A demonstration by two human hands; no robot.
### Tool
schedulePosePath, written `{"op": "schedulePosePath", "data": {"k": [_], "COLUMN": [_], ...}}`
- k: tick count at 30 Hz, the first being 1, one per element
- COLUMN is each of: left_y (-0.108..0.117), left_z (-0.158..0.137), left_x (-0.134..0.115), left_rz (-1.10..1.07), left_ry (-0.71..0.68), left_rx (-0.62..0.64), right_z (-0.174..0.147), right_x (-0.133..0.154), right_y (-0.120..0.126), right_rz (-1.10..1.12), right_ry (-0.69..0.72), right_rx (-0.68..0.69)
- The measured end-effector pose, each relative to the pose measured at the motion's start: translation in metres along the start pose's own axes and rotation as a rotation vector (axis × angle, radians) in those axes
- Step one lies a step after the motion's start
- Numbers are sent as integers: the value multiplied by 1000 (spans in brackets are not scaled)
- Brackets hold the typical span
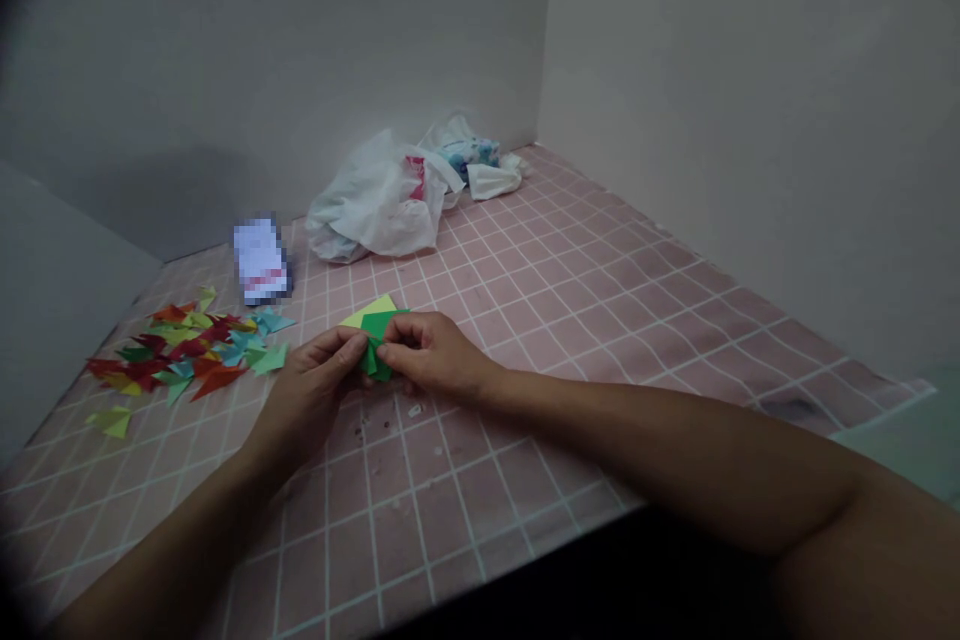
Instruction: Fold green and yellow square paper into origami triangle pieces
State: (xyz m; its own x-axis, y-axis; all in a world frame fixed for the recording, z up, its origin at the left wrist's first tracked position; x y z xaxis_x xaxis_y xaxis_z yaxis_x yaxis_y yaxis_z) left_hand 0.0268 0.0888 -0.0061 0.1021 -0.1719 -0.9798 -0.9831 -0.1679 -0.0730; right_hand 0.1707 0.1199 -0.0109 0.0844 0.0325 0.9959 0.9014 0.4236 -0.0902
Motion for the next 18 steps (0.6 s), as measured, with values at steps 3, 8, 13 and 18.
{"op": "schedulePosePath", "data": {"k": [3, 8, 13, 18], "left_y": [0, 0, 0, 1], "left_z": [-1, -1, 0, 0], "left_x": [-1, -2, -1, 0], "left_rz": [1, 24, 20, 13], "left_ry": [-1, -31, -67, -61], "left_rx": [-2, -8, 4, 16], "right_z": [-1, -2, -4, -6], "right_x": [1, 3, 7, 8], "right_y": [1, 2, 2, 1], "right_rz": [-32, -104, -117, -126], "right_ry": [19, 77, 88, 94], "right_rx": [-15, -51, -84, -98]}}
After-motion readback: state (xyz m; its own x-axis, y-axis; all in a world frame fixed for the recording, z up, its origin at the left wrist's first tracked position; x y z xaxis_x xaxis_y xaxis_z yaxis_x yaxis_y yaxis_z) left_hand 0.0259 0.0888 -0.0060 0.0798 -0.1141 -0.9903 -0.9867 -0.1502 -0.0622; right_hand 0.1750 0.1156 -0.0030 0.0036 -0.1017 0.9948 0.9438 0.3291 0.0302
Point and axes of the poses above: each hand's wrist, its own z-axis towards the middle knuckle, its own y-axis out of the back of the hand, x = y × z, the point moved 4 cm from there along z, towards the middle knuckle, and after that the axes turned 11 degrees about -x, right-handed, at the moved point
